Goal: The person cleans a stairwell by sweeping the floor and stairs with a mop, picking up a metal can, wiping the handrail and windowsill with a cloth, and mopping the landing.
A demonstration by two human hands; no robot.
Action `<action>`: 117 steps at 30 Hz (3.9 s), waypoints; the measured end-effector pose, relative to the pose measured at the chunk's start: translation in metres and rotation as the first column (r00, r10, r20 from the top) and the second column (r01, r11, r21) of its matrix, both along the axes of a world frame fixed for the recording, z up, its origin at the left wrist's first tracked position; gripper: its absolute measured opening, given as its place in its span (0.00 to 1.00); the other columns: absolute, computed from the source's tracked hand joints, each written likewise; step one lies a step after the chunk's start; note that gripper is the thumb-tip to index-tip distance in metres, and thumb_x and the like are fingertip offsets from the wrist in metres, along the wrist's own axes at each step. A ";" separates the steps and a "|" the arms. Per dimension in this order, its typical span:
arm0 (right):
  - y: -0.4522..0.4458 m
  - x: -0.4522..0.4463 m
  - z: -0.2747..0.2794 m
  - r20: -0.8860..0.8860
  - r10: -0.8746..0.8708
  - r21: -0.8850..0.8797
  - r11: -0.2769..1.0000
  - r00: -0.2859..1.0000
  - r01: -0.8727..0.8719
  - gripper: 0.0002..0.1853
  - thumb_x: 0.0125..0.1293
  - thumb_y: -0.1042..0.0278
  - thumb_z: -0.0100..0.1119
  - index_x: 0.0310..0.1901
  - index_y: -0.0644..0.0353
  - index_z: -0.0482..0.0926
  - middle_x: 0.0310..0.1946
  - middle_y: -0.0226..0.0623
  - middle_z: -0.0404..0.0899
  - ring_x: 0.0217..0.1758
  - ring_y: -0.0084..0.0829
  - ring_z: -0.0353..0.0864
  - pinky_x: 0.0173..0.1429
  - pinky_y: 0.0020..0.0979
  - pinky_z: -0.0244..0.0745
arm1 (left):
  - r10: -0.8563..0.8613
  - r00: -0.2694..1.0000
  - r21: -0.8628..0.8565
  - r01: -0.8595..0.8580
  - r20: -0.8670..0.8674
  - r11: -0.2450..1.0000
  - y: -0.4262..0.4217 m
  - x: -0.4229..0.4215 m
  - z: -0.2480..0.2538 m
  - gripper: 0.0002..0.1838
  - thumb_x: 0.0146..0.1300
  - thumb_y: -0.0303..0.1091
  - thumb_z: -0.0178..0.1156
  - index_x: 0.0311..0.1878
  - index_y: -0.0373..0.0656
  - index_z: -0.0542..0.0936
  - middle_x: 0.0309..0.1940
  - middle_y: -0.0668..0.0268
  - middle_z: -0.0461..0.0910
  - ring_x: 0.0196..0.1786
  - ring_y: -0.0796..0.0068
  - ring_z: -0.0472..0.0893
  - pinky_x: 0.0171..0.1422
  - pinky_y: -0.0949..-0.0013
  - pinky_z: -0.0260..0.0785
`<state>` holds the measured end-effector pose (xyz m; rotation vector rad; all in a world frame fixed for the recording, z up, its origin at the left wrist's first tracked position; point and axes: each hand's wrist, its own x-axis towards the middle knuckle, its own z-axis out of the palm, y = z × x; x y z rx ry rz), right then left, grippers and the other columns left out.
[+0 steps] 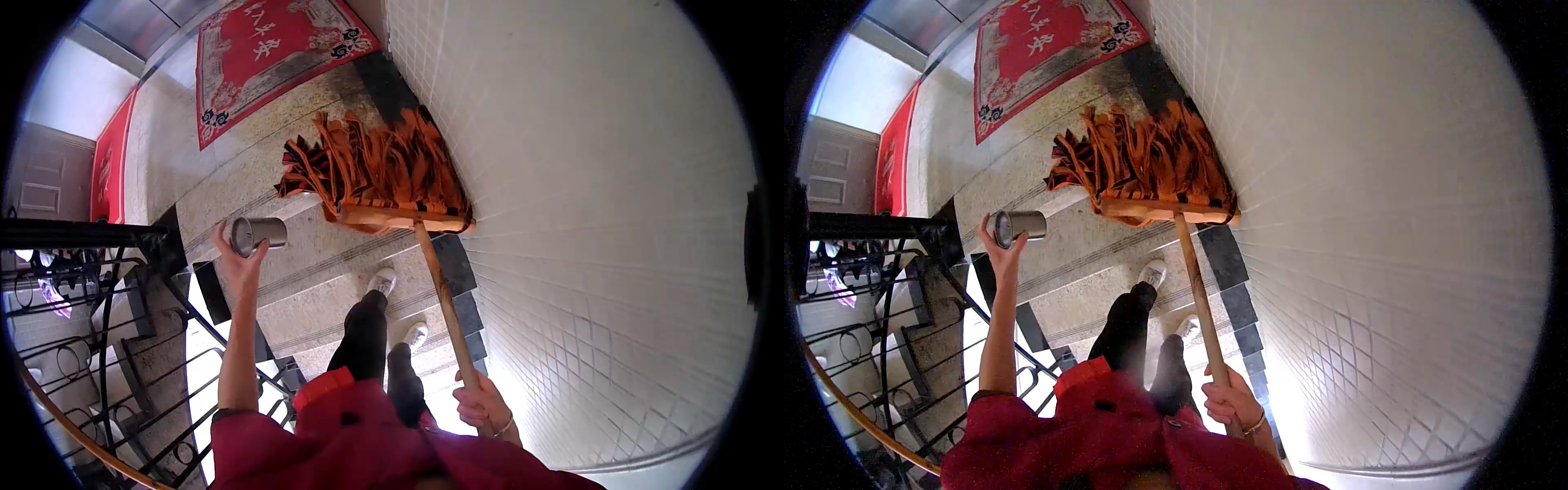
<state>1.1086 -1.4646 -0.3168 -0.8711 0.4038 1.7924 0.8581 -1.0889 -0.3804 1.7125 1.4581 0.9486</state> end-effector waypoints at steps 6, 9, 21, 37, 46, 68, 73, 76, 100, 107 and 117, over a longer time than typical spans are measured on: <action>0.031 -0.001 0.026 0.168 0.081 0.168 0.980 0.982 -0.110 0.14 0.59 0.76 0.49 0.46 0.59 0.60 0.14 0.24 0.57 0.07 0.13 0.53 0.07 0.17 0.51 | 0.046 0.991 0.010 -0.048 0.123 0.999 -0.028 -0.047 -0.014 0.42 0.45 0.29 0.67 0.62 0.50 0.54 0.47 0.57 0.67 0.49 0.66 0.70 0.50 0.66 0.63; 0.060 0.004 0.042 0.240 0.116 0.234 0.957 0.964 -0.173 0.15 0.58 0.76 0.51 0.46 0.59 0.59 0.15 0.25 0.58 0.07 0.13 0.53 0.07 0.17 0.52 | 0.066 0.992 0.069 -0.074 0.107 0.995 -0.031 -0.069 -0.003 0.43 0.44 0.27 0.67 0.62 0.50 0.54 0.46 0.58 0.68 0.48 0.67 0.70 0.50 0.66 0.62; 0.215 0.037 0.021 0.432 0.029 0.463 0.851 0.902 -0.249 0.14 0.55 0.76 0.51 0.43 0.62 0.61 0.14 0.24 0.59 0.07 0.14 0.57 0.09 0.17 0.51 | 0.197 0.975 0.109 -0.186 -0.102 0.977 -0.029 -0.127 0.009 0.44 0.42 0.27 0.68 0.62 0.47 0.54 0.52 0.59 0.63 0.54 0.65 0.66 0.57 0.67 0.60; -0.015 -0.004 -0.038 0.129 0.105 -0.050 0.994 0.986 -0.100 0.14 0.59 0.79 0.45 0.47 0.57 0.61 0.12 0.25 0.56 0.07 0.16 0.52 0.10 0.20 0.47 | -0.214 0.973 -0.031 0.213 -0.081 0.977 0.081 0.022 -0.029 0.43 0.43 0.27 0.66 0.61 0.46 0.52 0.48 0.56 0.67 0.52 0.64 0.70 0.56 0.65 0.62; 0.004 -0.010 -0.094 0.128 0.133 -0.258 0.961 0.983 -0.097 0.14 0.58 0.80 0.45 0.45 0.57 0.61 0.13 0.28 0.56 0.10 0.17 0.53 0.12 0.21 0.51 | -0.392 0.861 0.032 0.425 -0.324 0.905 0.199 0.225 -0.122 0.48 0.38 0.34 0.70 0.62 0.42 0.53 0.58 0.53 0.61 0.60 0.54 0.62 0.61 0.60 0.58; 0.018 -0.015 -0.110 0.143 0.330 -0.416 0.876 0.933 -0.245 0.17 0.53 0.82 0.46 0.46 0.58 0.61 0.12 0.29 0.59 0.08 0.21 0.58 0.11 0.23 0.55 | -0.527 0.776 -0.169 0.501 -0.347 0.849 0.114 0.255 -0.209 0.28 0.49 0.31 0.61 0.55 0.42 0.64 0.52 0.56 0.63 0.57 0.54 0.63 0.59 0.58 0.59; -0.008 -0.019 -0.112 0.159 0.251 -0.334 0.924 0.955 -0.187 0.19 0.55 0.79 0.48 0.48 0.55 0.59 0.15 0.31 0.61 0.10 0.20 0.60 0.12 0.23 0.56 | -0.969 0.188 -0.348 0.908 -0.159 0.234 -0.127 0.179 -0.160 0.25 0.45 0.27 0.60 0.51 0.44 0.68 0.51 0.57 0.68 0.52 0.58 0.70 0.57 0.55 0.62; -0.052 -0.025 -0.079 0.194 0.323 -0.336 0.909 0.926 -0.247 0.20 0.54 0.79 0.51 0.49 0.55 0.59 0.16 0.32 0.62 0.11 0.21 0.61 0.12 0.23 0.58 | -0.969 -0.060 -0.059 0.997 -0.240 -0.047 -0.233 0.161 -0.154 0.29 0.38 0.30 0.66 0.48 0.45 0.69 0.44 0.59 0.71 0.53 0.65 0.69 0.59 0.60 0.57; -0.286 -0.046 0.074 0.042 0.860 -0.994 0.088 -0.508 0.067 0.15 0.52 0.73 0.47 0.44 0.59 0.72 0.21 0.50 0.75 0.26 0.50 0.76 0.31 0.45 0.70 | -0.810 0.193 0.109 0.981 -0.554 0.159 -0.197 0.211 -0.197 0.09 0.33 0.41 0.61 0.20 0.49 0.78 0.18 0.63 0.73 0.31 0.62 0.73 0.39 0.60 0.62; -0.244 -0.028 0.235 -0.267 0.589 -0.962 -0.114 -0.763 0.249 0.18 0.54 0.62 0.48 0.48 0.47 0.74 0.20 0.44 0.77 0.23 0.46 0.76 0.25 0.45 0.71 | -0.830 0.410 0.033 0.902 -0.378 0.431 -0.289 0.110 -0.134 0.06 0.39 0.38 0.60 0.22 0.49 0.79 0.21 0.67 0.76 0.35 0.66 0.74 0.46 0.64 0.60; -0.041 -0.093 0.132 -0.236 -0.171 -0.879 0.457 -0.957 0.135 0.24 0.44 0.79 0.61 0.46 0.53 0.72 0.23 0.35 0.73 0.26 0.36 0.75 0.33 0.34 0.70 | -0.164 0.896 0.114 0.229 -0.412 0.967 -0.218 -0.179 -0.193 0.04 0.35 0.27 0.60 0.19 0.46 0.76 0.25 0.61 0.74 0.36 0.59 0.73 0.42 0.59 0.62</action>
